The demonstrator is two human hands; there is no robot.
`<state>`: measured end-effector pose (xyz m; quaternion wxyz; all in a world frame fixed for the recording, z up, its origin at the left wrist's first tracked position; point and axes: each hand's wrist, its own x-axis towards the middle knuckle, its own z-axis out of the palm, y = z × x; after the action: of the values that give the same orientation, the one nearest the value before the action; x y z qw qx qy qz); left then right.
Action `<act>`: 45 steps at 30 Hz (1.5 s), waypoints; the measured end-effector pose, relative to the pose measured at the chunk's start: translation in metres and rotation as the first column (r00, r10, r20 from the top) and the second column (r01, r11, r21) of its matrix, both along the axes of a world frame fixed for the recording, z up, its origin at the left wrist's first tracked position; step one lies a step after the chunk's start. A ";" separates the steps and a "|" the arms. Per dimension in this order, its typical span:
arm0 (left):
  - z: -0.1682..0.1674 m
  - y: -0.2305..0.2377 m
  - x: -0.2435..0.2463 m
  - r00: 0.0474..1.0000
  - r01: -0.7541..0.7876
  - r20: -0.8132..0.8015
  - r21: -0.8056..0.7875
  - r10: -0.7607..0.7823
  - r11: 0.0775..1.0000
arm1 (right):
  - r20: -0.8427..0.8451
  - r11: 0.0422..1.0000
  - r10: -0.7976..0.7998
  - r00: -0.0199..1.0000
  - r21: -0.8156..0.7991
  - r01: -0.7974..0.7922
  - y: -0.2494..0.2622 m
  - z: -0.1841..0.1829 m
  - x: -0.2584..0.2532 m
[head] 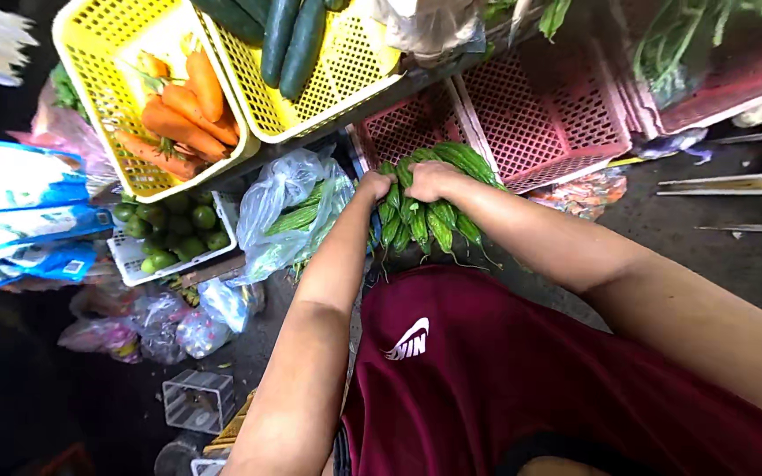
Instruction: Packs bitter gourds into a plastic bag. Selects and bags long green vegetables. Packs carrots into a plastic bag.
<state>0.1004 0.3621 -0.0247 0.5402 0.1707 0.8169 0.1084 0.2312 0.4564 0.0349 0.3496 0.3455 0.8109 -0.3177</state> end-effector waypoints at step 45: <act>0.177 -0.206 -0.070 0.685 0.695 -0.719 0.596 -0.119 0.402 | -0.038 0.200 -0.913 0.405 -0.909 0.366 -0.189 0.121 -0.057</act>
<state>0.0307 0.1562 0.1522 0.1238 0.6385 0.7037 0.2859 0.1740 0.2673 0.1560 0.0094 0.3574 0.3875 -0.8497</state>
